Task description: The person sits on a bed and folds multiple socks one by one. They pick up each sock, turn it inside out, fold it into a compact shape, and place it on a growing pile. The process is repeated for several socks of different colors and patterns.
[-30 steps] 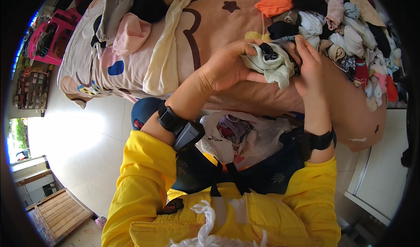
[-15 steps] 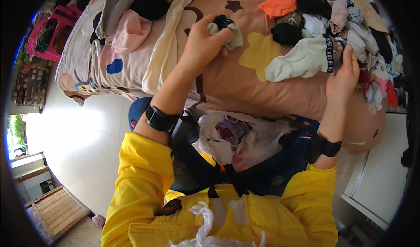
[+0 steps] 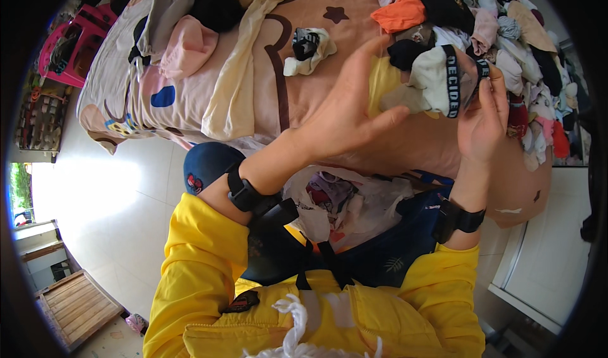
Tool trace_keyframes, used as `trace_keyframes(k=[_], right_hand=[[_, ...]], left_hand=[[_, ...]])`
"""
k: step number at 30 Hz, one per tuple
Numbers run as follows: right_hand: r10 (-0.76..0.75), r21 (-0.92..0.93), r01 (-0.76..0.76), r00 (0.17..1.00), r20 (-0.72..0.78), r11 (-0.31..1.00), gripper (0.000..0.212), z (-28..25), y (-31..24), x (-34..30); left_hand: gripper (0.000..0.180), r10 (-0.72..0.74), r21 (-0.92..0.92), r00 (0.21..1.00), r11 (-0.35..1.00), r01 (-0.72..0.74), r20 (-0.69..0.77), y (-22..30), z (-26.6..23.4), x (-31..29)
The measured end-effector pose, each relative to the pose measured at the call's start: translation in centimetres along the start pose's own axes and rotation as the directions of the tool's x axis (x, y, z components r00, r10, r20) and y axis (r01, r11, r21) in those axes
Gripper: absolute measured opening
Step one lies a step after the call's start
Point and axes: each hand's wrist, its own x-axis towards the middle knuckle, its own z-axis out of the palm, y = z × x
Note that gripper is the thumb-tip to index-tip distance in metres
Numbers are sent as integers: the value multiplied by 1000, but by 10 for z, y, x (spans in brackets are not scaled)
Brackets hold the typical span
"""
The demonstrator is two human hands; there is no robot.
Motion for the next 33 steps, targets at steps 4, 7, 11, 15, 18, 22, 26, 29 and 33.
trace_keyframes(k=[4, 7, 11, 15, 18, 22, 26, 29, 33], right_hand=[[-30, -133, 41, 996, 86, 990, 30, 13, -3, -3], [-35, -244, 57, 995, 92, 968, 35, 8, -9, 6], [48, -275, -1, 985, 164, 961, 47, 0, -13, 10], [103, -416, 15, 960, 260, 909, 54, -6, -11, 5], [27, -871, 241, 960, 279, 428, 47, -16, -8, 7], [-130, -943, 235, 969, 209, 235, 31, -32, -3, 12], [-55, -687, 36, 998, -6, 726, 17, -40, -8, 13], [185, -145, -215, 963, -198, 966, 19, -38, -11, 10], [178, -45, -196, 948, -265, 980, 19, -33, -10, 6]], left_hand=[[53, -350, -315, 883, 839, 445, 314, -7, -1, -3], [50, -374, -478, 892, 754, 451, 252, -20, -10, 3], [46, -25, -54, 990, 998, 33, 137, -20, -8, 0], [31, 66, 391, 952, 901, -186, 299, -15, 7, -7], [23, -140, 163, 986, 979, 125, 87, -19, 7, 0], [28, -493, -432, 864, 761, 484, 100, -22, -12, 12], [33, -536, -812, 776, 257, 524, 331, -17, -28, 12], [31, -522, -855, 765, 121, 505, 378, -16, -24, 9], [27, -550, -796, 760, 258, 548, 346, -17, -18, 6]])
